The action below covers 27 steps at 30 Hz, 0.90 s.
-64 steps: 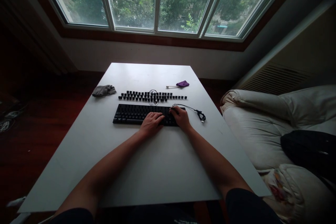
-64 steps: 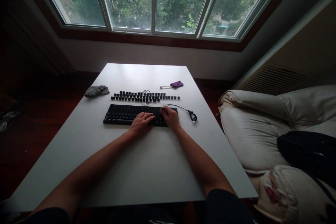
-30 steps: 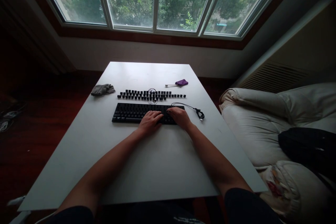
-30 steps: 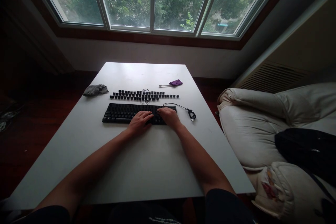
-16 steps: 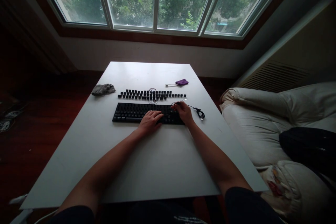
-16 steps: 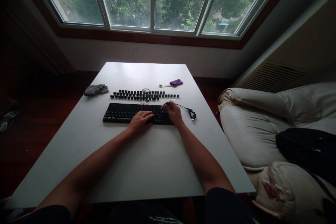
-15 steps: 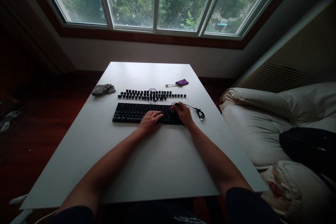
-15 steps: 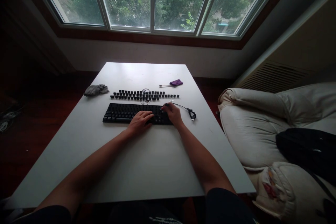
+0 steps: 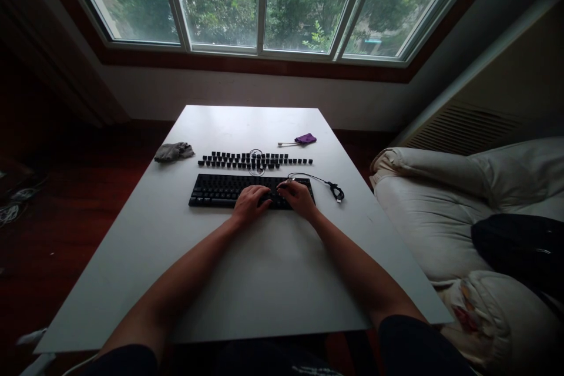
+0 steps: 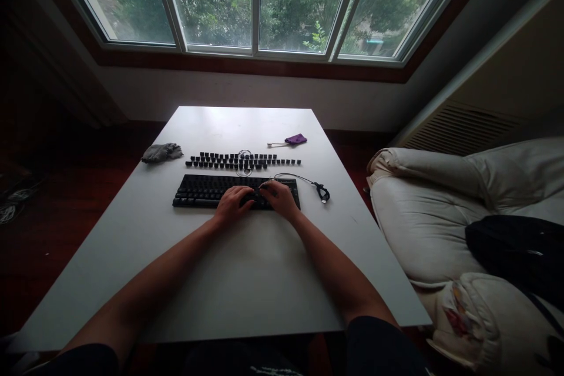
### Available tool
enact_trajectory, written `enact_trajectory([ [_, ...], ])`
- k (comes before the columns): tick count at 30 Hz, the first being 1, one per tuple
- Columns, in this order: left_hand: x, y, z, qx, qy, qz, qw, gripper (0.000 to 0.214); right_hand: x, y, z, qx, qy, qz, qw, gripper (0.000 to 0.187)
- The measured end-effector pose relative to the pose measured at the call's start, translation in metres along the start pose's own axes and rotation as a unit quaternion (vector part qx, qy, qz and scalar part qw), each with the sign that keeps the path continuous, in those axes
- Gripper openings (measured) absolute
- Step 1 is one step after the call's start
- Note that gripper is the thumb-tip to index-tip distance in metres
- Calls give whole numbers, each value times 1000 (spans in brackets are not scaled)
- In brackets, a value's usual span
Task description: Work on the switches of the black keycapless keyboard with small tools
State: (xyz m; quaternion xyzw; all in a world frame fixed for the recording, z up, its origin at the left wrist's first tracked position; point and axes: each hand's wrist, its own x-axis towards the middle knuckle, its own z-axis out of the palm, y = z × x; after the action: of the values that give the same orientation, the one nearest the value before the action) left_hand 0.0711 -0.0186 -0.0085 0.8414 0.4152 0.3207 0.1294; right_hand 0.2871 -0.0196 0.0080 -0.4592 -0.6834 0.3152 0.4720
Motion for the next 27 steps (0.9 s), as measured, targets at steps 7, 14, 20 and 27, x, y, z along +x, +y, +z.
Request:
enact_trajectory([
  [7,2,-2,-1,-39,6,-8,999,24,-4,-5,8,11,-15,2,1000,26],
  [14,3,-1,-2,-55,-7,-3,998,21,-4,1,11,14,-7,36,999,28],
  [20,3,-2,-2,-68,-16,-13,997,22,-4,3,14,8,15,53,998,26],
  [27,2,-1,-1,-100,-1,-16,995,50,-4,-2,16,40,19,78,996,31],
])
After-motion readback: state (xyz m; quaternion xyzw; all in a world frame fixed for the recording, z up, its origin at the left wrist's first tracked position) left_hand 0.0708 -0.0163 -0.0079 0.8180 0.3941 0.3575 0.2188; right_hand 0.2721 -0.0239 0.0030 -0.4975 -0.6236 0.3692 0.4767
